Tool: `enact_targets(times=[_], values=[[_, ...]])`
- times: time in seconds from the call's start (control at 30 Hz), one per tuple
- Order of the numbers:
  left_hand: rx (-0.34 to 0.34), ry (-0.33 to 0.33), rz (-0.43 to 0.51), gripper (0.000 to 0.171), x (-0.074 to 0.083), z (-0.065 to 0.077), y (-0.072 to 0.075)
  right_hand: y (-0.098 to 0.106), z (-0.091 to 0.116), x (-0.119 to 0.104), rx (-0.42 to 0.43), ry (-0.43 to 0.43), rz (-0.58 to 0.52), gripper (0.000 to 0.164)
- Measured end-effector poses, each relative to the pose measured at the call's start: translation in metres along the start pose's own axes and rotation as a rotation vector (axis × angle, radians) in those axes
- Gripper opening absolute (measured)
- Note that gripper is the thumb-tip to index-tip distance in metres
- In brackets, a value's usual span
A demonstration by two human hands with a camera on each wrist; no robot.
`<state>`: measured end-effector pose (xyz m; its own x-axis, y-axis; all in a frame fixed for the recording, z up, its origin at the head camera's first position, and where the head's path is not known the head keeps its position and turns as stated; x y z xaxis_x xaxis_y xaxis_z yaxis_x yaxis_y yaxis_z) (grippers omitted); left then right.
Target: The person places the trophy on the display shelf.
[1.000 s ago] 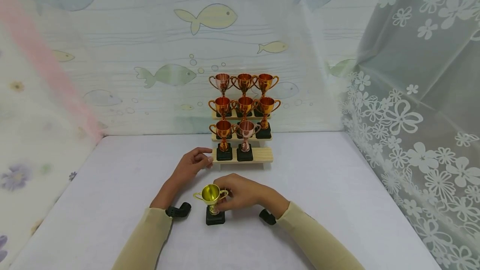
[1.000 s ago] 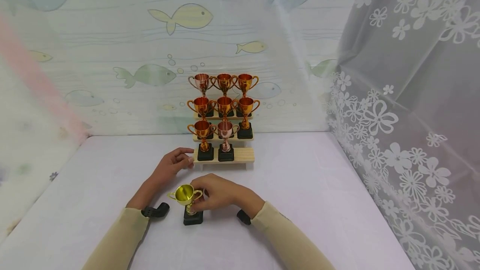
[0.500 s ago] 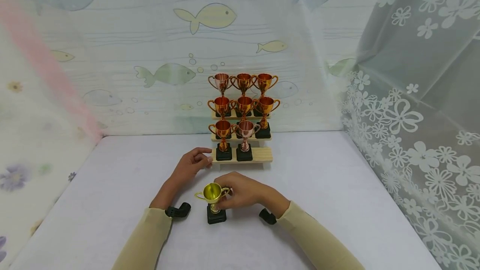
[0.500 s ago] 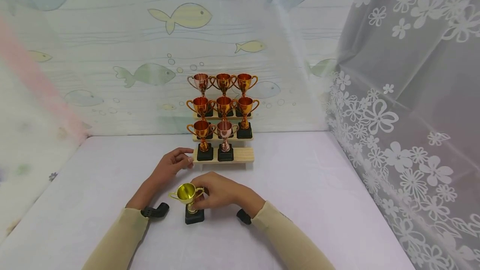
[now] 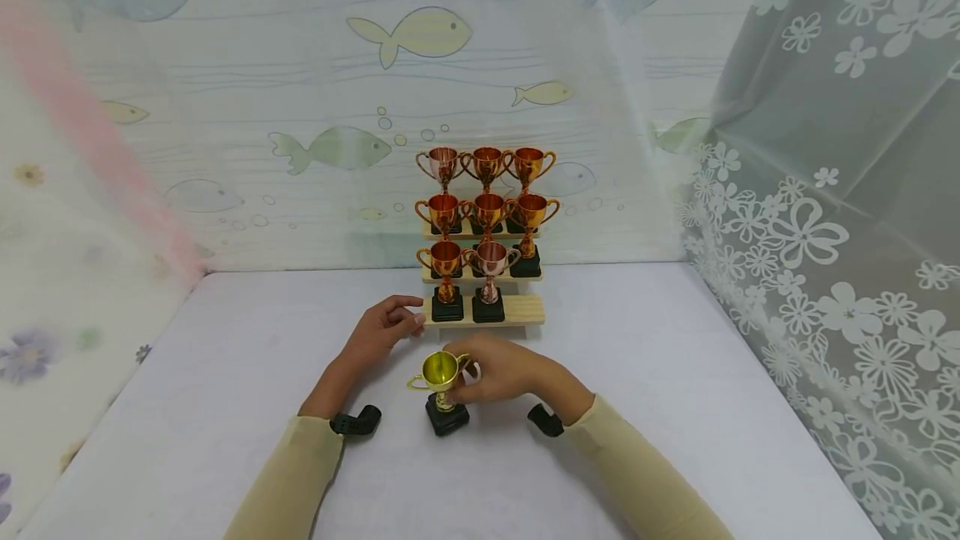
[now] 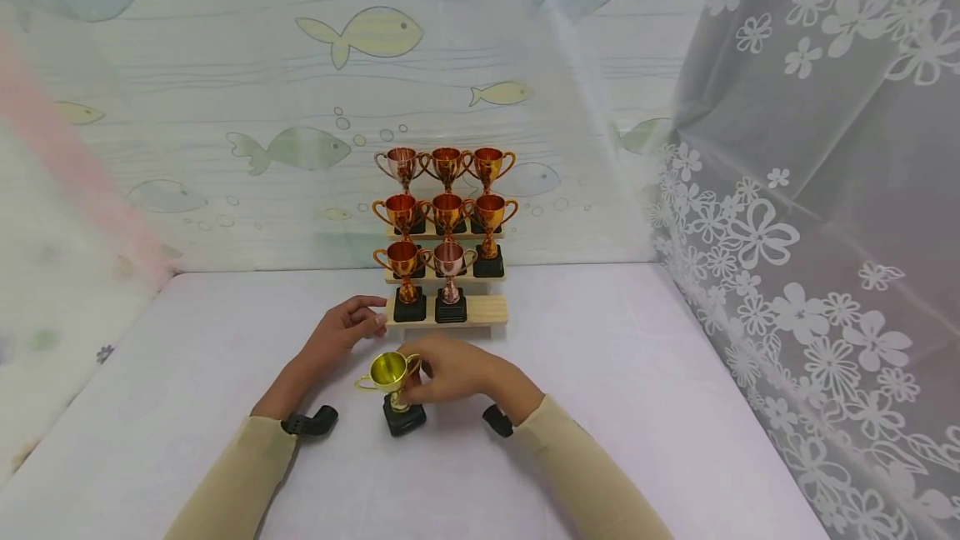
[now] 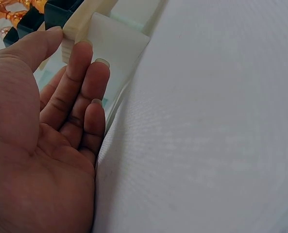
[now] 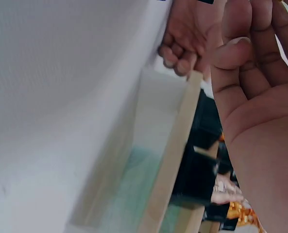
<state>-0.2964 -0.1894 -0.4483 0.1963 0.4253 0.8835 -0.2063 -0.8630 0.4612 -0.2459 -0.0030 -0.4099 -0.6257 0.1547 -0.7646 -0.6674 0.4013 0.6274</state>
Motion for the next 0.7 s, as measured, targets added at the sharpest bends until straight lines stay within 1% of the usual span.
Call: enact_targets(times=[0.17,0.4,0.57,0.7], values=[[0.004,0.007,-0.004,0.040,0.003,0.003,0.000,0.014,0.008,-0.001,0.028,-0.031,-0.005,0.022],[0.002,0.017,0.002,0.041,0.002,0.004,-0.001,0.039,0.021,-0.003,0.109,-0.047,-0.063,0.020],[-0.001,0.021,0.027,0.040,0.000,0.003,-0.001,0.055,0.031,0.001,0.170,-0.076,-0.055,0.020],[0.001,0.016,0.042,0.040,-0.001,0.003,-0.002,0.067,0.038,0.002,0.204,-0.086,-0.055,0.019]])
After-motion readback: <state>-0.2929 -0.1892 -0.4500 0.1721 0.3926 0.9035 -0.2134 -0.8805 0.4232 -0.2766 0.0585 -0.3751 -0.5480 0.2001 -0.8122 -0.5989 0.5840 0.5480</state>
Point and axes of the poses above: each hand's wrist, its own z-axis away from the middle knuckle, its own y-axis out of the back of the hand, x = y × z, the point moved 6 cm from there along -z, towards the middle knuckle, and after that the axes turned 6 degrees about -z, right-handed, at the moved point
